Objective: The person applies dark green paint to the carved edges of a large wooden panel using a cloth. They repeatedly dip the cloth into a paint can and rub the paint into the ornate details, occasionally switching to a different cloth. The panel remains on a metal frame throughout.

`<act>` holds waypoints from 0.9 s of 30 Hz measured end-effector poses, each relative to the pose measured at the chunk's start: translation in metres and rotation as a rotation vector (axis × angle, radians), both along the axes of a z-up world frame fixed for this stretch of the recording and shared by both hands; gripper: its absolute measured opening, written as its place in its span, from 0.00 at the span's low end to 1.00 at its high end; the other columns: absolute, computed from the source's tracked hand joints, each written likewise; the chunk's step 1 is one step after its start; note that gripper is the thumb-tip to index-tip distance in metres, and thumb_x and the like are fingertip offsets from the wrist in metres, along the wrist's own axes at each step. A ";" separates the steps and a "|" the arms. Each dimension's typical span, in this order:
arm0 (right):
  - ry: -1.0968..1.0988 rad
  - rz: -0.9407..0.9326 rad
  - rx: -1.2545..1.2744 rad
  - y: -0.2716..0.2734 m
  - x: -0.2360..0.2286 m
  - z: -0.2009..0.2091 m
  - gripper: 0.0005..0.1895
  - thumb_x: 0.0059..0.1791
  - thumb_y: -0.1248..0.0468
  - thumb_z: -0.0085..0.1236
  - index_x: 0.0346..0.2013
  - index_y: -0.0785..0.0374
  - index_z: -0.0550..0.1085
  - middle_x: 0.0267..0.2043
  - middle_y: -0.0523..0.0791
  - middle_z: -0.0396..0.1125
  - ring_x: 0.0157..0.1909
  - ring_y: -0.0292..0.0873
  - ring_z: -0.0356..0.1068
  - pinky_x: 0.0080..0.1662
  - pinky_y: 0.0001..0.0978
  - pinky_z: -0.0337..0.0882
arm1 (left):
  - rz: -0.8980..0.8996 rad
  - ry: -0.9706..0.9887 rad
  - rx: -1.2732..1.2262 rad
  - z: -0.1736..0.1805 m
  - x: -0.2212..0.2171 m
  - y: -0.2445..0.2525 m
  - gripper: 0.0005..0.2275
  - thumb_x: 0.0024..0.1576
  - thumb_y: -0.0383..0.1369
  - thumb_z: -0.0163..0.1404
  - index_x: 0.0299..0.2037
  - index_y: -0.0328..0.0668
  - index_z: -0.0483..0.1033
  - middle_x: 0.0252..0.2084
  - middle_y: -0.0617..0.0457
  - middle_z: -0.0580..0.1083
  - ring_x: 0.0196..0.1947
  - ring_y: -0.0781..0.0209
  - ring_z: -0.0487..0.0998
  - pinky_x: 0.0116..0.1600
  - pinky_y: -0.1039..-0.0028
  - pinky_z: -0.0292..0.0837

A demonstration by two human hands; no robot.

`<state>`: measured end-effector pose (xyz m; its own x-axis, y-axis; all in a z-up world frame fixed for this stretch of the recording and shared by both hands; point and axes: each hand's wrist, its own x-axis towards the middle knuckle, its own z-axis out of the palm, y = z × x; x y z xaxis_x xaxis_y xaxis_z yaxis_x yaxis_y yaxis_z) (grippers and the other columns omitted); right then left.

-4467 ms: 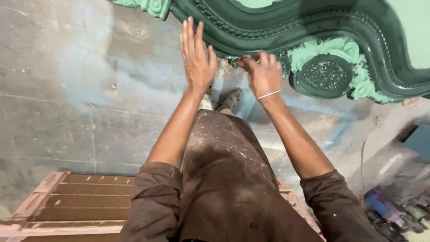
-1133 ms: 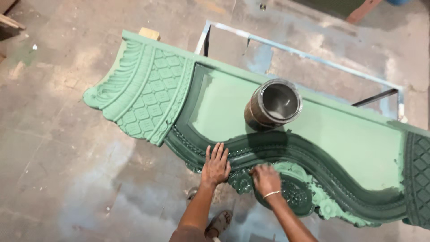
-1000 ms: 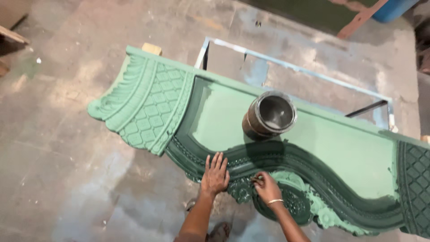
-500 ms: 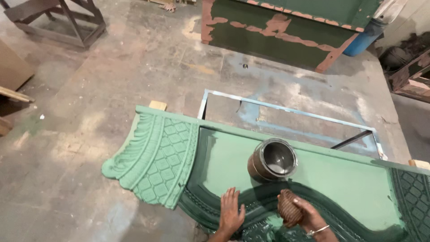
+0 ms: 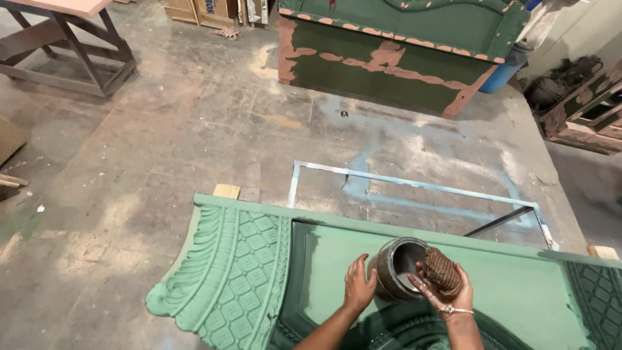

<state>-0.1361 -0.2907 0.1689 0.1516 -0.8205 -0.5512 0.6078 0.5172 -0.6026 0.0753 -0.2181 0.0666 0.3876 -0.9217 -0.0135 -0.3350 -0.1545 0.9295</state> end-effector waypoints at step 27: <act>1.590 1.363 -0.602 -0.077 0.026 -0.079 0.19 0.51 0.54 0.56 0.49 0.65 0.79 0.52 0.59 0.73 0.51 0.63 0.72 0.54 0.53 0.72 | -0.153 0.072 0.042 -0.016 -0.031 0.034 0.21 0.68 0.37 0.45 0.67 0.34 0.62 0.65 0.36 0.68 0.67 0.36 0.67 0.70 0.55 0.62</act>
